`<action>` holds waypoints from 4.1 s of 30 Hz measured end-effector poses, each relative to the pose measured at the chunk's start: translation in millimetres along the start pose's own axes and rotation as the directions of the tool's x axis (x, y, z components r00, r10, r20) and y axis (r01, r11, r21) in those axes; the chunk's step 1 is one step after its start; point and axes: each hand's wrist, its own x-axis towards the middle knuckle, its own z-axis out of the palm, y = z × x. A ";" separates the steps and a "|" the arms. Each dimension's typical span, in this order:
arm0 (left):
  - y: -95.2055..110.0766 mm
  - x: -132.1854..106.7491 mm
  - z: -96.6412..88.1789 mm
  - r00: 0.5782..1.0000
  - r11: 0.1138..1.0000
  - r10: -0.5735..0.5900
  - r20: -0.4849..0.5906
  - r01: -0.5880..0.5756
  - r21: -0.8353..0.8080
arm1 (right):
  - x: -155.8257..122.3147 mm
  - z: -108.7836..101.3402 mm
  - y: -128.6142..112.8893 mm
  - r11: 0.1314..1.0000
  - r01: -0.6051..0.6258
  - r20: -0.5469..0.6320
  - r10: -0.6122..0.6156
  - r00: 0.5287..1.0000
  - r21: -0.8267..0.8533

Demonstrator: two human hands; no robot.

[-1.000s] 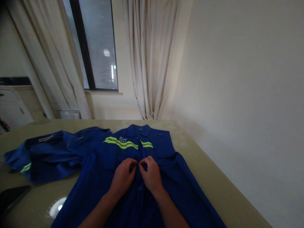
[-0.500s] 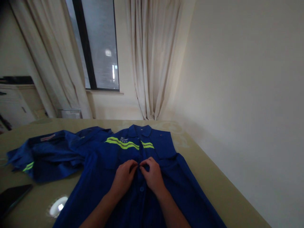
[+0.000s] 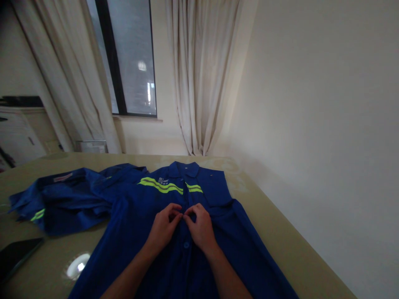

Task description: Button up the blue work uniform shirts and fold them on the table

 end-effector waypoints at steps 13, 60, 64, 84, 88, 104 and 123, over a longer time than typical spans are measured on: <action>8.8 -7.7 0.0 0.975 0.821 0.172 0.139 -0.220 0.527 | 5.3 4.3 18.6 0.987 -0.147 -0.006 0.148 0.989 0.071; -11.1 -82.2 6.7 0.977 0.578 0.138 0.163 -0.213 0.788 | 15.0 17.4 -32.0 0.755 -0.190 0.008 0.250 0.968 -0.628; 1.0 -87.6 5.8 0.982 0.557 0.085 0.166 -0.185 0.810 | 11.1 29.2 -29.0 0.753 -0.090 -0.034 0.090 0.995 -0.652; -0.4 15.3 1.2 0.999 0.869 -0.013 -0.043 0.033 0.493 | 28.8 26.6 22.0 0.994 -0.011 -0.132 0.026 0.991 0.109; -5.2 22.3 0.6 0.997 0.919 0.046 -0.067 -0.016 0.394 | 28.1 27.0 20.6 0.997 0.013 -0.155 -0.001 0.988 0.078; -2.8 22.9 2.7 0.958 0.888 0.284 -0.032 -0.250 0.386 | 24.6 18.8 5.8 0.990 -0.028 -0.080 0.040 0.996 0.140; -6.1 28.5 0.4 0.989 0.991 0.112 -0.095 -0.118 -0.065 | 22.8 18.3 -1.2 0.995 0.088 -0.166 -0.078 0.983 0.051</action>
